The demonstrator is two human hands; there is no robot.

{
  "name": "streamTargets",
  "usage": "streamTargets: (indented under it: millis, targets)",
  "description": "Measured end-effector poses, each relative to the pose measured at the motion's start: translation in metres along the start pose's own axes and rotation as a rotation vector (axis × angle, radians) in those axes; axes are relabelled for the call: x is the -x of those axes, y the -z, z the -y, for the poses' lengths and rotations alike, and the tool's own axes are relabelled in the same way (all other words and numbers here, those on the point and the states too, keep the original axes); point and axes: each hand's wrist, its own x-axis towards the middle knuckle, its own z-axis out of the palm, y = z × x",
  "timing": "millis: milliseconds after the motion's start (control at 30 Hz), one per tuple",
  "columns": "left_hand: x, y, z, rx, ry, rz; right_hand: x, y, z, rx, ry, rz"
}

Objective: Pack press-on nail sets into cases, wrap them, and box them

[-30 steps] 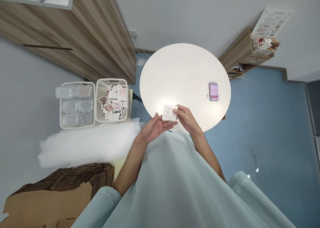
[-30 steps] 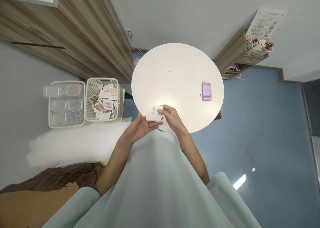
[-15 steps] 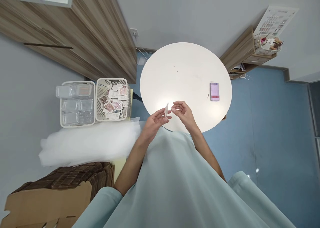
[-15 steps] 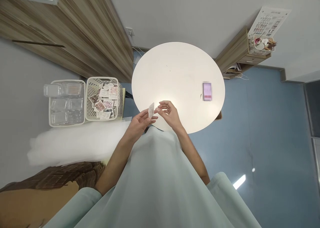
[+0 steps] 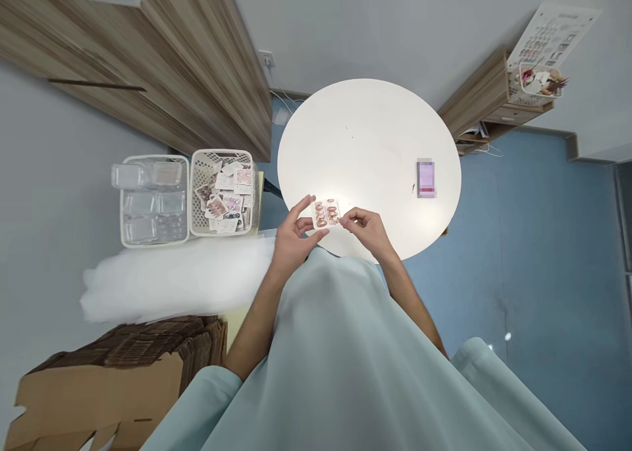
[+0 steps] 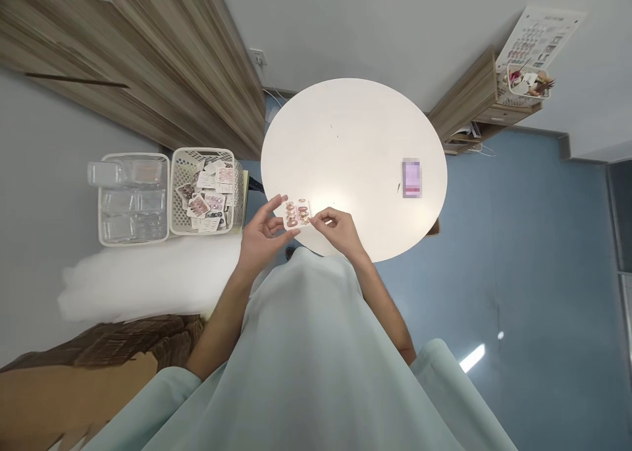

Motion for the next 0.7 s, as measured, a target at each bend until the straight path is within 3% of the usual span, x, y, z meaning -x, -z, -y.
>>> streamTargets:
  millis: [267, 467, 633, 700]
  targets:
    - [-0.018, -0.003, 0.002, 0.173, 0.097, -0.131, 0.012, -0.022, -0.017, -0.063, 0.01, -0.033]
    - [-0.022, -0.008, 0.002, 0.184, 0.144, -0.135, 0.015, -0.029, -0.026, -0.047, -0.062, -0.04]
    - [-0.023, -0.009, -0.004, 0.103, 0.105, -0.166, 0.019, -0.029, -0.02, 0.124, 0.114, -0.267]
    - [-0.022, -0.011, -0.005, 0.074, 0.093, -0.161, 0.021, -0.031, -0.018, 0.201, 0.197, -0.282]
